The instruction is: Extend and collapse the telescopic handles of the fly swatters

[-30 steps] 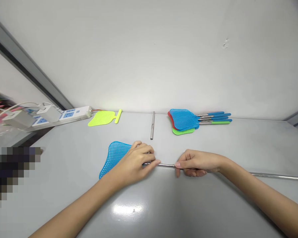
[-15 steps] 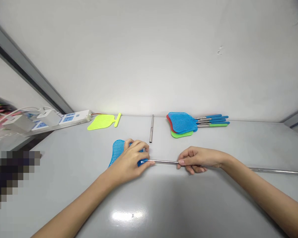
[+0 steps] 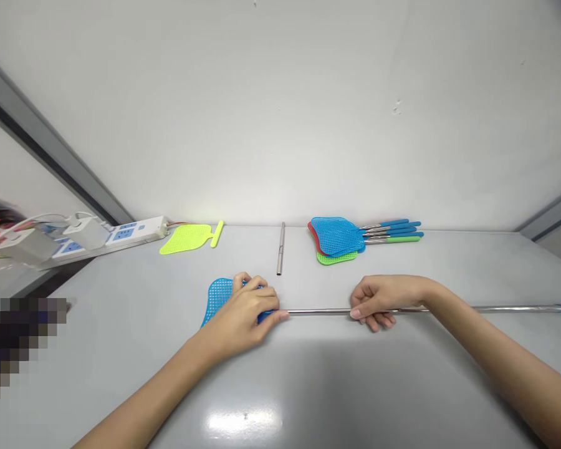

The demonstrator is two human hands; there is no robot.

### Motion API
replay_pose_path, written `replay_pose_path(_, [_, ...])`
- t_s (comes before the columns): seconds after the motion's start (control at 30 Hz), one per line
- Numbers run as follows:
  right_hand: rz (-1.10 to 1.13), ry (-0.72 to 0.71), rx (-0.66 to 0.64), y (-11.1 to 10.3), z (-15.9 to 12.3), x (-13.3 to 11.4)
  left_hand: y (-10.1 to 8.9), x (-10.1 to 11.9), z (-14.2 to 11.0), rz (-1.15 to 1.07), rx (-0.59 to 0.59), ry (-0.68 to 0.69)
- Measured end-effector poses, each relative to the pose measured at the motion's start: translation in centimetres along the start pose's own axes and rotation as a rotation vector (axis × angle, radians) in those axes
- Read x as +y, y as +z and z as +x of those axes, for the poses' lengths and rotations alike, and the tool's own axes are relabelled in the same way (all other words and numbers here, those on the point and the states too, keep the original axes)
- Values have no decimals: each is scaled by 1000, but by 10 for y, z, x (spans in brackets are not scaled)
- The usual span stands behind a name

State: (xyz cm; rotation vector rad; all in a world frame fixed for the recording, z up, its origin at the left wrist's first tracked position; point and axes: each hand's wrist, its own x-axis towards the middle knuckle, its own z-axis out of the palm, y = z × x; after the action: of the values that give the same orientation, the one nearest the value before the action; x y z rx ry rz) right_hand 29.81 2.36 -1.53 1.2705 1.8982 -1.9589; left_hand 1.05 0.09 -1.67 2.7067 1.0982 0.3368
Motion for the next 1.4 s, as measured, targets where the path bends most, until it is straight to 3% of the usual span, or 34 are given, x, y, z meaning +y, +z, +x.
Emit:
replay_pose_path(0.3, [64, -141, -38, -2, 3, -1, -4, -1, -4, 51, -38, 44])
replay_pose_path(0.5, [132, -129, -34, 3, 8, 1, -5, 1, -7, 97, 7, 78])
replay_pose_path(0.73, [218, -16, -154, 11, 5, -4, 2, 6, -10, 109, 19, 129])
replay_pose_path(1.03, [252, 6, -201, 23, 13, -6, 7, 12, -9, 133, 21, 150])
replay_pose_path(1.4, [148, -140, -73, 20, 13, -6, 7, 4, -5, 58, -13, 113])
